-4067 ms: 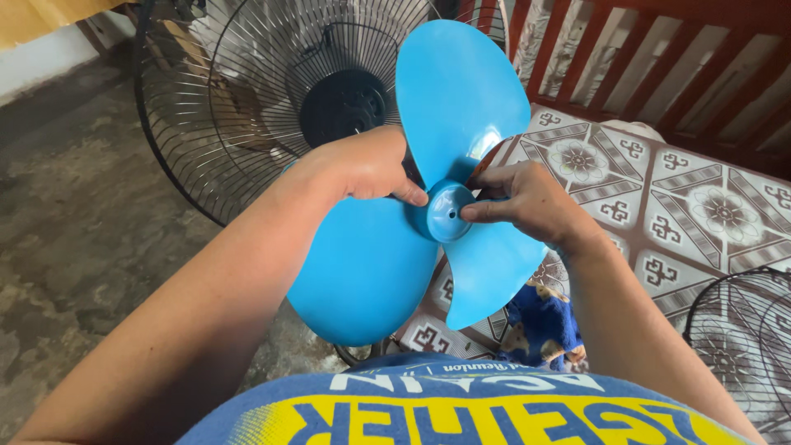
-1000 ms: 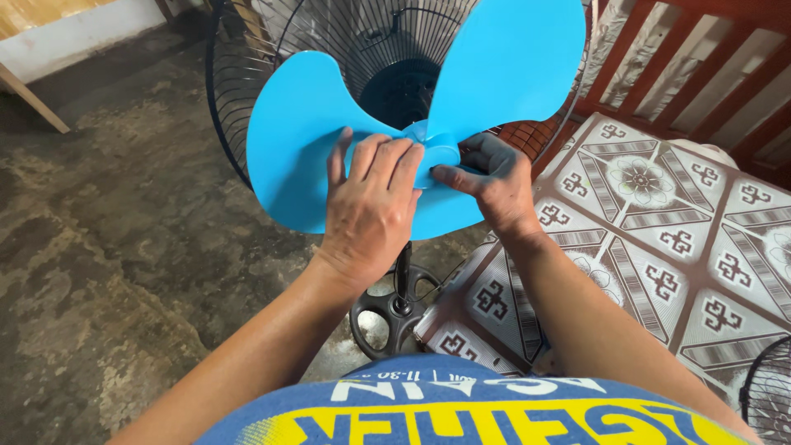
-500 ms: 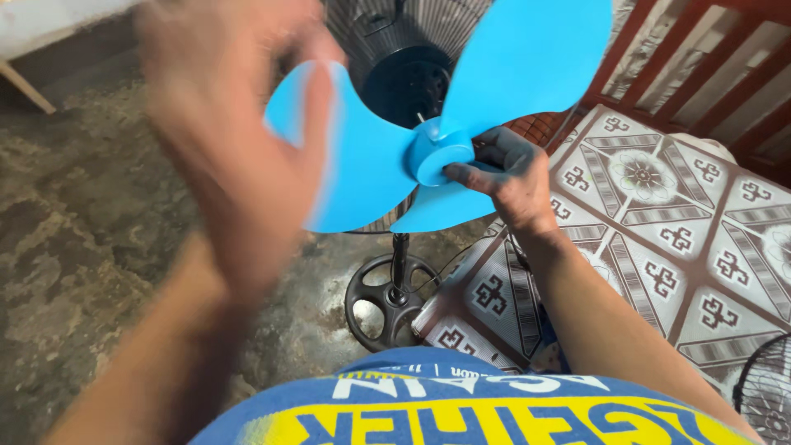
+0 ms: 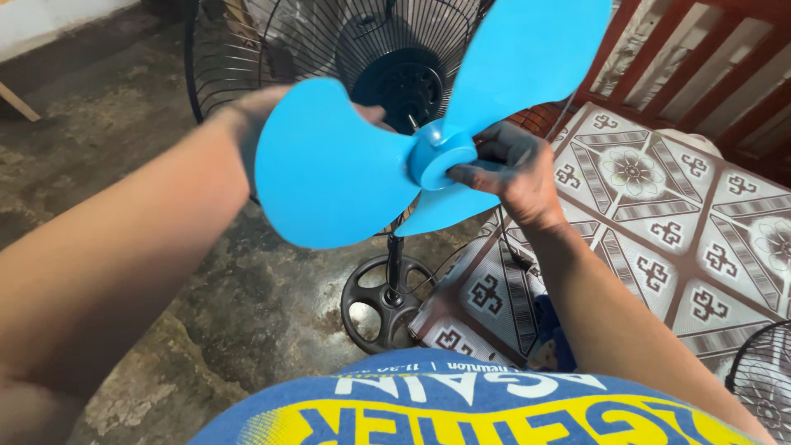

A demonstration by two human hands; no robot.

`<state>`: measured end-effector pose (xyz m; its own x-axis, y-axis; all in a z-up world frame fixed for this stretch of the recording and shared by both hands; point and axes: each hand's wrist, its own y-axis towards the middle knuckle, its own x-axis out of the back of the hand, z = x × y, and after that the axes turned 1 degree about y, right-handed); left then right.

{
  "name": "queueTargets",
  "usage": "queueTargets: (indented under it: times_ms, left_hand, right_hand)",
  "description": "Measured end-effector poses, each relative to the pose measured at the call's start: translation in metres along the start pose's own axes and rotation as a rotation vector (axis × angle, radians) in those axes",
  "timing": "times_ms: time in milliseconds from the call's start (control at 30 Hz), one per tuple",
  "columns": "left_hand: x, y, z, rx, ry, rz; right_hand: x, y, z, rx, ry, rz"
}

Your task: The person removes the front grill of a standing electric fan, then installs a blue three-blade fan blade onto the motor shaft and secures it with a black knob. The person does not reattach the front grill within the clip.

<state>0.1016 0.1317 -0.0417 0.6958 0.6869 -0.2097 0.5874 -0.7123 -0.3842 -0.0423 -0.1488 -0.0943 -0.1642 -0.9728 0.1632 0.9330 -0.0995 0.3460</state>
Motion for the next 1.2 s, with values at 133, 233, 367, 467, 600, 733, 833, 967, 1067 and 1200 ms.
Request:
queueTargets:
  times_ms: [133,233,367,467,600,733,833,967,1067,1200]
  left_hand:
    - [-0.002,0.014,0.019,0.045,-0.07,0.035]
    - [-0.008,0.018,0.027,0.067,-0.097,0.067]
    - [-0.022,0.03,0.028,0.093,-0.09,0.12]
    - [-0.026,0.034,0.033,0.11,-0.093,0.143]
    - [-0.031,0.04,0.036,0.128,-0.089,0.176]
    - [-0.03,0.054,0.039,0.145,-0.084,0.217]
    - [-0.021,0.069,0.038,0.148,-0.072,0.251]
    - [-0.005,0.088,0.038,0.085,-0.051,0.255]
    - [0.0,0.095,0.041,0.111,-0.096,0.257]
    - [0.003,0.086,0.043,0.118,-0.172,0.225]
  right_hand:
    - [-0.003,0.006,-0.004,0.009,-0.02,0.029]
    - [-0.002,0.013,-0.006,0.003,-0.008,0.061]
    - [0.001,0.02,-0.007,0.039,-0.039,0.084]
    - [-0.002,0.023,-0.005,0.069,0.025,0.108]
    - [-0.008,0.016,0.0,0.02,-0.123,0.033]
    - [-0.016,0.002,0.0,0.021,-0.185,-0.011]
    - [-0.022,-0.003,-0.001,0.039,-0.232,-0.081]
    - [-0.023,-0.009,-0.004,0.116,-0.336,-0.144]
    - [-0.022,-0.015,-0.007,0.188,-0.326,-0.146]
    - [-0.028,-0.012,-0.014,0.267,-0.194,-0.147]
